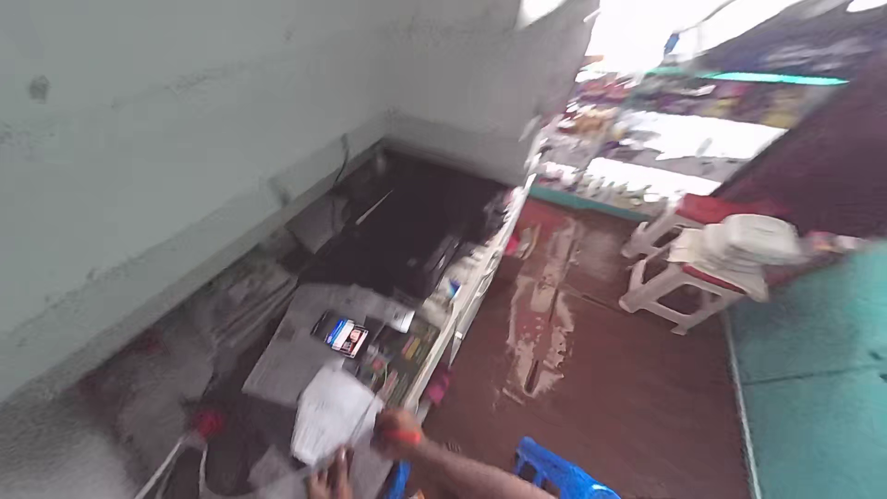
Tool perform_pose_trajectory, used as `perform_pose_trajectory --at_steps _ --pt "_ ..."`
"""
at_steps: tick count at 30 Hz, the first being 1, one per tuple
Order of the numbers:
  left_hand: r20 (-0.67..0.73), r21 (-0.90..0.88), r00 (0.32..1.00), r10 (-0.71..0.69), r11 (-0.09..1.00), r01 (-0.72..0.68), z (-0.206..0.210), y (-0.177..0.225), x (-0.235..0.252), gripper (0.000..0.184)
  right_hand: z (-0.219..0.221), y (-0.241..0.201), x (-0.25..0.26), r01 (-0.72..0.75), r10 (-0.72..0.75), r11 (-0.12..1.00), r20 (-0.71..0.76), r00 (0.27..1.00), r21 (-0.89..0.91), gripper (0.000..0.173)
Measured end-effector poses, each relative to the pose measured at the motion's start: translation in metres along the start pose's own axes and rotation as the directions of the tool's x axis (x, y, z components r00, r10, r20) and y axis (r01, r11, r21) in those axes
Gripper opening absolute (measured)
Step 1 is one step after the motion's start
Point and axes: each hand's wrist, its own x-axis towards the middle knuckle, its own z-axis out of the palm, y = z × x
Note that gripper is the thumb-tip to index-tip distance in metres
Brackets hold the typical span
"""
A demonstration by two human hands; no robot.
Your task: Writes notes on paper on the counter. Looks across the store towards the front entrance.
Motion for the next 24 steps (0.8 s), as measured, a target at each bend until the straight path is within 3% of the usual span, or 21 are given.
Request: perform_pose_trajectory --at_steps 4,11,24 --pt "-0.084 -0.057 0.996 -0.006 0.998 0.002 0.001 -0.004 0.0 0.041 0.005 0.005 0.001 -0.138 0.138 0.99 0.079 0.987 -0.016 0.019" --pt "-0.07 -0.117 0.998 -0.002 0.993 -0.006 0.001 -0.014 0.012 0.032 0.011 0.023 0.006 0.117 -0.123 0.985 -0.042 0.991 -0.127 0.013" --pt "-0.079 -0.125 0.997 -0.001 0.992 -0.009 0.0 -0.016 0.013 0.03 0.013 0.033 0.007 0.186 -0.193 0.977 -0.058 0.98 -0.106 0.011"
